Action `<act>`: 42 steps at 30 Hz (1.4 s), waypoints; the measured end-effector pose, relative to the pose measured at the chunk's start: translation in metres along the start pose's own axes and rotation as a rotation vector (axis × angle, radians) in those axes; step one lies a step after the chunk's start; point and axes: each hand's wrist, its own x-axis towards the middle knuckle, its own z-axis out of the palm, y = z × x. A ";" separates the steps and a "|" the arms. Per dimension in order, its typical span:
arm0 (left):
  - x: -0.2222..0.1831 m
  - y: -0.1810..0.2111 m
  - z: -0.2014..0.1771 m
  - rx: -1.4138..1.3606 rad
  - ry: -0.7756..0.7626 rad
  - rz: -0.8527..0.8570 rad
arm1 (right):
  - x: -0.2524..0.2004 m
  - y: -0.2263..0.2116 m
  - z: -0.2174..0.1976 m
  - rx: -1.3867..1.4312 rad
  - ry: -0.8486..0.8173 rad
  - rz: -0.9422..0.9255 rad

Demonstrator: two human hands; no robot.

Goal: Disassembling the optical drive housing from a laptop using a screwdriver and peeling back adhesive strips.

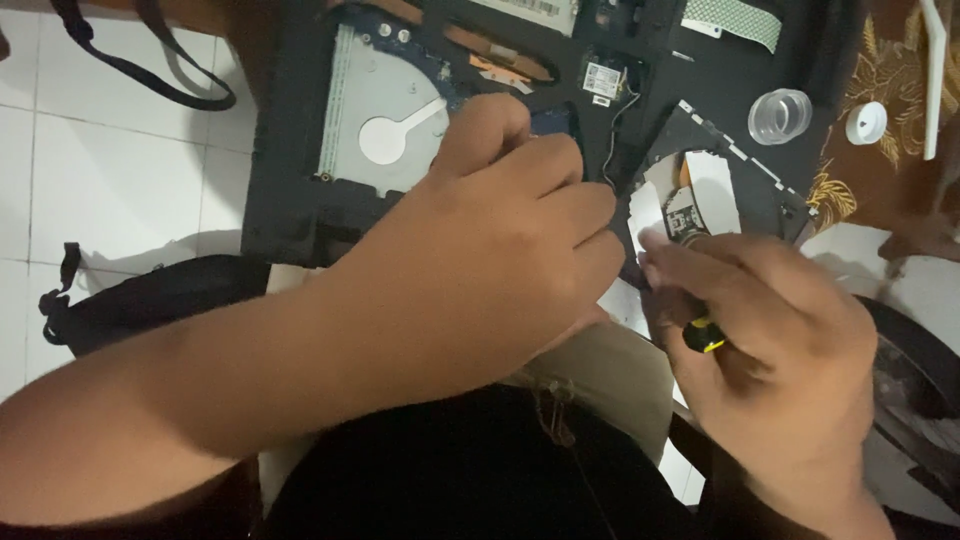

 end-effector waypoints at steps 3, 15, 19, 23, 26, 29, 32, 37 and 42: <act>0.001 0.000 -0.001 0.038 -0.012 0.018 | -0.002 0.001 0.000 -0.087 0.018 -0.040; 0.001 0.000 -0.002 0.040 -0.032 0.024 | -0.005 0.013 0.001 -0.034 0.064 -0.105; 0.001 -0.001 -0.002 0.059 -0.028 0.026 | -0.005 0.016 0.003 -0.043 0.055 -0.154; 0.000 0.000 -0.001 0.064 -0.025 0.022 | 0.001 0.009 0.003 -0.014 0.068 -0.153; -0.001 -0.001 0.000 0.079 -0.013 0.029 | -0.001 0.008 0.004 -0.038 0.058 -0.103; 0.000 -0.001 -0.001 0.099 -0.015 0.031 | 0.003 0.004 0.004 -0.024 0.057 -0.119; -0.001 -0.001 0.001 0.050 0.001 0.020 | 0.000 0.007 0.003 -0.018 0.047 -0.094; -0.004 -0.001 0.004 0.077 0.032 0.011 | -0.004 0.009 0.005 -0.009 0.073 -0.066; -0.004 0.000 0.005 0.079 0.039 -0.005 | -0.010 0.009 0.010 0.006 0.169 -0.017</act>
